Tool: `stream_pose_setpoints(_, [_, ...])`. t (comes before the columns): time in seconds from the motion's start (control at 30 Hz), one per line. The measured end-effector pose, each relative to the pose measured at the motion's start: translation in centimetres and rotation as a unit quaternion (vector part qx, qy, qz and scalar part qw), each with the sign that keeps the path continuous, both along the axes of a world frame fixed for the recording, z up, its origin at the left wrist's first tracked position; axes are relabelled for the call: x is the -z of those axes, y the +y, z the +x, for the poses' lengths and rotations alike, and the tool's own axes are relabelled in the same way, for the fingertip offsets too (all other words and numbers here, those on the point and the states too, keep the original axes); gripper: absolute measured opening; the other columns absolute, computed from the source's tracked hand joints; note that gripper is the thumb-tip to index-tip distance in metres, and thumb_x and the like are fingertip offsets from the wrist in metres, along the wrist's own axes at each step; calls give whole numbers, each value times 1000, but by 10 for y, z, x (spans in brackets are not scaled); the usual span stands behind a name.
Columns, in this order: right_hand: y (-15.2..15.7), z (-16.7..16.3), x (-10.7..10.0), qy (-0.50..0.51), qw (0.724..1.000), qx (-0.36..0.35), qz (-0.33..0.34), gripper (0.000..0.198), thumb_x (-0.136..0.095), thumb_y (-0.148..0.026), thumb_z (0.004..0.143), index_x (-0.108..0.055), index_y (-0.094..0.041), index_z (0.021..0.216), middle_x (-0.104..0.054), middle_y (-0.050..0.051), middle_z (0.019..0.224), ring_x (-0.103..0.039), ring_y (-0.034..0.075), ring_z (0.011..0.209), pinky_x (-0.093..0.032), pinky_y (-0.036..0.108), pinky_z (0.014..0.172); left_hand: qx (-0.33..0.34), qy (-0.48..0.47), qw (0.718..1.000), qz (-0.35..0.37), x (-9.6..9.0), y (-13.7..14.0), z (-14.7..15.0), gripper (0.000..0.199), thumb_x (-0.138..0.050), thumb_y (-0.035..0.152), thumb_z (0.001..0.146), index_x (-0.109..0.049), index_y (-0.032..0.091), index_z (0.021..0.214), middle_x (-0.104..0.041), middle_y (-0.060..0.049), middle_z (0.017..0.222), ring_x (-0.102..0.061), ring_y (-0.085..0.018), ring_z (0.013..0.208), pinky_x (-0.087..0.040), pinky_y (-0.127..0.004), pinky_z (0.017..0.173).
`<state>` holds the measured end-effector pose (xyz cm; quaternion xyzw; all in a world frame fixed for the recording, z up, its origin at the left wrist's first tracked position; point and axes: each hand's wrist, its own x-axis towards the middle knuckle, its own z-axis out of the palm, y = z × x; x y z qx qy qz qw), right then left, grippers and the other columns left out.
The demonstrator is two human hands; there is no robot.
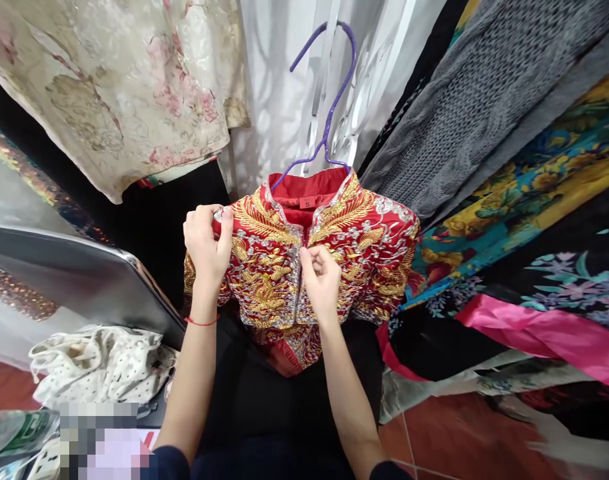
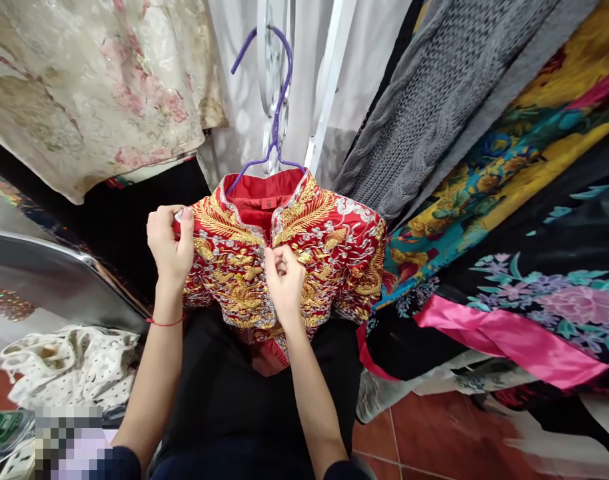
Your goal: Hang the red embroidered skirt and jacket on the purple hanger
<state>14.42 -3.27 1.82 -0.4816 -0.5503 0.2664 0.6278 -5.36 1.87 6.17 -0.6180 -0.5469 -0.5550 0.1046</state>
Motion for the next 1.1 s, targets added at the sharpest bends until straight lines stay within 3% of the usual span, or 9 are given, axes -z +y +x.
stream_pose_setpoints(0.17, [-13,4,73,21,995,3,-94,42,-54,-56,90,-41,-23,68,-31,-9,53,-31,7,46,-24,23,46,-1,-19,999,42,14,-24,18,41,-57,41,93,-53,20,127,-56,-14,134,-48,-27,130,-34,-42,108])
stream_pose_setpoints(0.23, [-17,3,101,51,987,-12,-152,44,-55,-61,87,-41,-24,67,-32,-9,52,-34,8,45,-26,22,45,-33,-57,995,69,34,-39,33,46,-66,42,87,-54,20,124,-56,-15,131,-50,-27,128,-37,-43,106])
stream_pose_setpoints(0.3, [-20,3,124,70,977,-30,-197,46,-57,-64,82,-41,-24,67,-36,-9,51,-36,8,43,-29,22,44,-17,-63,996,64,63,-51,52,30,-69,42,85,-58,20,104,-63,-10,106,-59,-25,107,-44,-39,95])
stream_pose_setpoints(0.33, [-21,2,133,73,974,-40,-212,46,-58,-65,81,-42,-24,67,-38,-9,50,-37,8,41,-29,22,43,24,-46,998,23,80,-55,61,23,-68,40,86,-58,21,92,-64,-7,91,-60,-22,94,-46,-36,89])
stream_pose_setpoints(0.4, [-23,4,148,71,968,-61,-234,46,-59,-64,79,-43,-24,65,-43,-8,48,-38,8,38,-31,22,41,85,-28,991,-95,114,-61,79,28,-66,42,88,-53,22,75,-60,-2,76,-58,-17,77,-45,-31,78])
stream_pose_setpoints(0.47, [-24,7,159,70,960,-85,-256,46,-59,-65,77,-46,-23,63,-50,-6,48,-40,8,36,-32,23,41,92,-42,974,-203,144,-63,91,37,-63,44,90,-46,22,65,-56,-1,69,-55,-16,70,-42,-28,70])
stream_pose_setpoints(0.57, [-22,15,170,69,951,-114,-279,47,-61,-66,75,-51,-22,63,-57,-3,50,-47,10,36,-37,23,41,81,-86,949,-292,173,-65,100,37,-62,44,89,-45,21,64,-56,0,70,-53,-14,67,-39,-27,67])
stream_pose_setpoints(0.8, [-17,15,199,57,942,-105,-312,47,-63,-67,74,-54,-21,65,-60,-3,50,-51,11,36,-39,23,41,139,-110,929,-326,190,-76,88,31,-46,42,96,-49,22,74,-58,0,73,-54,-14,66,-41,-25,68])
stream_pose_setpoints(1.1, [-25,-2,242,-8,930,-14,-368,39,-59,-56,84,-51,-23,63,-52,-6,41,-49,12,33,-37,22,41,113,-137,905,-386,187,-80,68,24,-53,37,82,-44,22,66,-51,5,61,-49,-12,58,-36,-24,63])
